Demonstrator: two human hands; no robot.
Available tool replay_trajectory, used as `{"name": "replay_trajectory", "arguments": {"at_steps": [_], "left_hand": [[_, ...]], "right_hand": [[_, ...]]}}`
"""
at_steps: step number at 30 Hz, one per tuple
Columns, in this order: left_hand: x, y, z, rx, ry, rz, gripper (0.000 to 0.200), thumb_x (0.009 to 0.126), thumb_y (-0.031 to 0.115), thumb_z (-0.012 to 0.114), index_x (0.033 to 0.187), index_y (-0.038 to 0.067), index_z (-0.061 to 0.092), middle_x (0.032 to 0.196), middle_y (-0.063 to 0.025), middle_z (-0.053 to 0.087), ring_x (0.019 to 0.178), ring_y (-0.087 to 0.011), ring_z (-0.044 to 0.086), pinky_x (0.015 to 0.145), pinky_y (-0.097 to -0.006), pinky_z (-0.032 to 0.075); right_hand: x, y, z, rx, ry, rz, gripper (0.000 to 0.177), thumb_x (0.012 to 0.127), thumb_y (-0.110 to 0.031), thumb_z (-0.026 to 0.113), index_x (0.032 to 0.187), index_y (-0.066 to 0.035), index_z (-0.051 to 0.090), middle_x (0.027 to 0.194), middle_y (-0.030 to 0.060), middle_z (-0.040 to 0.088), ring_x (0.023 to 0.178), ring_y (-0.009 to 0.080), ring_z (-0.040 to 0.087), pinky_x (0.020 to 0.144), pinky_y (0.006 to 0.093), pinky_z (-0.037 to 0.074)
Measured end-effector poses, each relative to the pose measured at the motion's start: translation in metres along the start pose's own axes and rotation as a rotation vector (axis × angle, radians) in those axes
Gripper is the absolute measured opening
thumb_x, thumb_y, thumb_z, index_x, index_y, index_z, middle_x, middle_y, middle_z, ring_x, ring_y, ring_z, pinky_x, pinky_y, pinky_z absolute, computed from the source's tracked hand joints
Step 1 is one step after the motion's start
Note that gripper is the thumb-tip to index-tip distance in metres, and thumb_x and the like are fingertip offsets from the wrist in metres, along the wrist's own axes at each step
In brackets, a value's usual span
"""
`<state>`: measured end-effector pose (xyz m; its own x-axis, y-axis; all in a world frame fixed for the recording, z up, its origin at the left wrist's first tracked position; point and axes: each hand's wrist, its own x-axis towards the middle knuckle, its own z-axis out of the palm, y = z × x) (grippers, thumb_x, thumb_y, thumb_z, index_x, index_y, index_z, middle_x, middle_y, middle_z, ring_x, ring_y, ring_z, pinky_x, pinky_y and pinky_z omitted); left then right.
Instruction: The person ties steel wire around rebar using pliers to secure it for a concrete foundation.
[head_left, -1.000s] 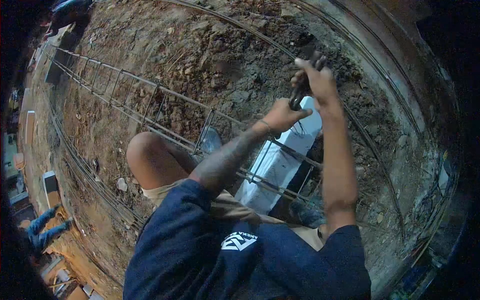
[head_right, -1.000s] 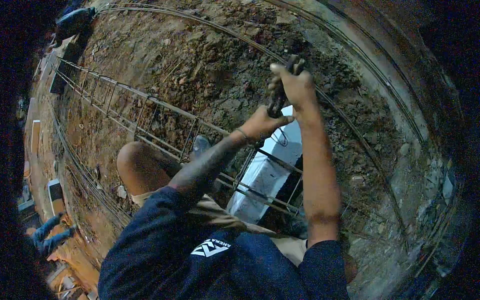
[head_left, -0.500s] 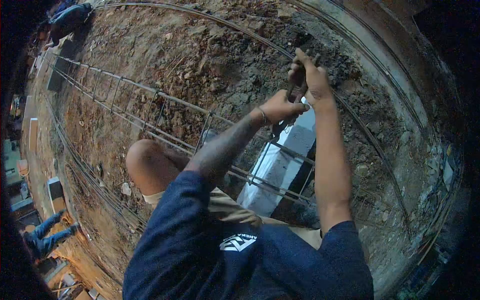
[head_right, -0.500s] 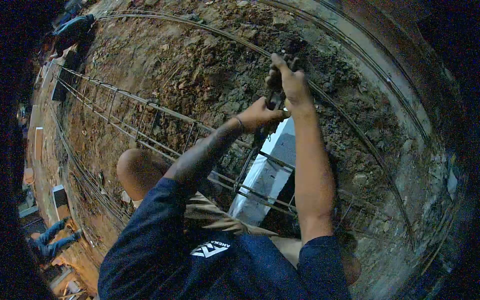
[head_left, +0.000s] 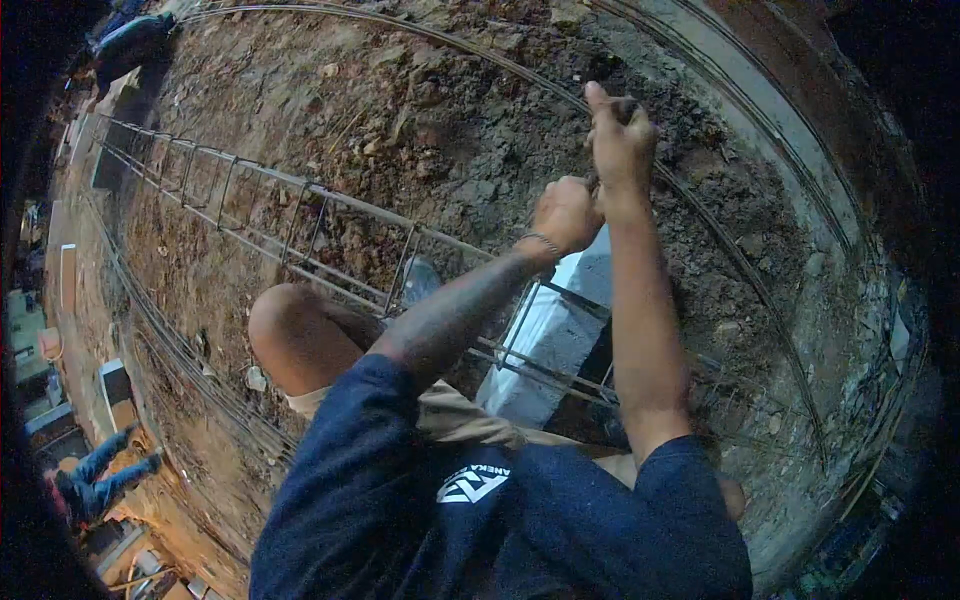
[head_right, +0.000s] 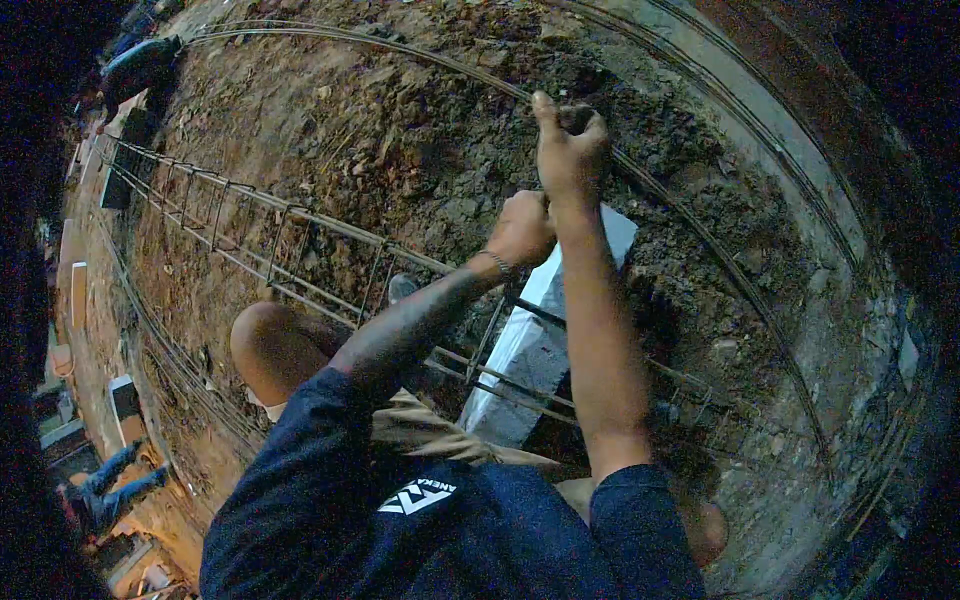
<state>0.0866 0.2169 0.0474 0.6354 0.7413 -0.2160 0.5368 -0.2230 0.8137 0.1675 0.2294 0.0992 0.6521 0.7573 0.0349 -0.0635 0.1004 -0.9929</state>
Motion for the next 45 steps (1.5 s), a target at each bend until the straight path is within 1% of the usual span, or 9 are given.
{"name": "replay_trajectory", "arguments": {"at_steps": [4,6,16,24,33,35,39,42,45], "left_hand": [[0.019,-0.006,0.012,0.127,-0.112,-0.1,0.041,0.076,0.035,0.052,0.085,-0.004,0.061,0.089,-0.0252,0.058,0.087,-0.0381,0.056,0.075,-0.0426,0.045],[0.032,-0.016,0.023,0.185,-0.161,-0.131,0.042,0.075,0.036,0.052,0.087,-0.003,0.061,0.091,-0.0248,0.058,0.089,-0.0366,0.057,0.076,-0.0422,0.045],[0.058,-0.052,0.04,0.221,-0.295,-0.329,0.048,0.075,0.039,0.047,0.09,-0.004,0.061,0.099,-0.0245,0.057,0.097,-0.0351,0.055,0.081,-0.0403,0.044],[0.024,-0.012,0.018,0.204,-0.062,-0.344,0.038,0.072,0.035,0.055,0.084,0.0,0.063,0.092,-0.0204,0.06,0.089,-0.0328,0.059,0.075,-0.0382,0.048],[0.042,-0.052,0.009,-0.486,-0.678,0.098,0.031,0.075,0.036,0.056,0.069,0.005,0.059,0.065,-0.0054,0.057,0.045,-0.0154,0.046,0.043,-0.029,0.036],[0.034,-0.026,0.008,-0.749,-0.527,-0.326,0.029,0.077,0.026,0.051,0.066,0.001,0.059,0.06,-0.0071,0.054,0.045,-0.0162,0.048,0.043,-0.0315,0.039],[0.023,-0.013,0.006,0.406,-0.157,0.133,0.021,0.076,0.016,0.05,0.072,-0.002,0.06,0.072,-0.0185,0.061,0.065,-0.0287,0.062,0.056,-0.0385,0.049],[0.015,-0.003,0.015,0.151,0.134,-0.175,0.032,0.071,0.029,0.058,0.073,-0.003,0.061,0.077,-0.0199,0.061,0.072,-0.0282,0.062,0.067,-0.0376,0.048],[0.026,-0.02,-0.006,-0.217,-0.369,-0.083,0.035,0.072,0.033,0.061,0.073,-0.001,0.062,0.076,-0.0143,0.063,0.069,-0.0222,0.061,0.066,-0.0329,0.048]], "right_hand": [[0.048,0.084,-0.023,-0.828,0.534,-0.077,0.044,0.08,-0.044,0.055,0.066,-0.004,0.044,0.05,0.0056,0.043,0.041,0.0169,0.043,0.042,0.0304,0.037],[0.054,0.096,-0.037,-0.15,0.119,0.613,0.042,0.082,-0.043,0.052,0.068,-0.005,0.04,0.05,0.0043,0.039,0.038,0.0161,0.037,0.037,0.0318,0.031],[0.067,0.169,-0.031,0.067,0.094,0.933,0.033,0.087,-0.039,0.046,0.067,-0.014,0.037,0.044,-0.0034,0.023,0.035,0.0092,0.025,0.032,0.0246,0.022],[0.071,0.139,-0.018,-0.473,0.324,0.509,0.053,0.081,-0.053,0.046,0.066,-0.003,0.049,0.053,0.0062,0.047,0.042,0.0192,0.048,0.039,0.0324,0.042],[0.031,0.043,-0.038,0.648,-0.302,0.35,0.046,0.072,-0.055,0.059,0.068,-0.014,0.038,0.052,-0.0054,0.03,0.037,0.0056,0.029,0.035,0.0209,0.027],[0.036,0.047,-0.033,0.434,-0.185,0.324,0.044,0.073,-0.052,0.059,0.07,-0.012,0.041,0.053,-0.0033,0.035,0.038,0.0071,0.033,0.036,0.0219,0.03],[0.042,0.058,-0.005,-0.207,0.278,0.235,0.041,0.077,-0.047,0.057,0.075,-0.007,0.048,0.053,0.0015,0.044,0.041,0.0123,0.043,0.038,0.0257,0.037],[0.044,0.049,-0.015,-0.42,0.31,0.2,0.039,0.081,-0.045,0.052,0.065,-0.01,0.046,0.047,-0.0007,0.039,0.037,0.0104,0.038,0.035,0.025,0.034],[0.035,0.037,-0.041,0.718,-0.265,0.521,0.042,0.087,-0.039,0.046,0.056,-0.016,0.029,0.046,-0.0059,0.019,0.033,0.006,0.018,0.032,0.0208,0.018]]}}
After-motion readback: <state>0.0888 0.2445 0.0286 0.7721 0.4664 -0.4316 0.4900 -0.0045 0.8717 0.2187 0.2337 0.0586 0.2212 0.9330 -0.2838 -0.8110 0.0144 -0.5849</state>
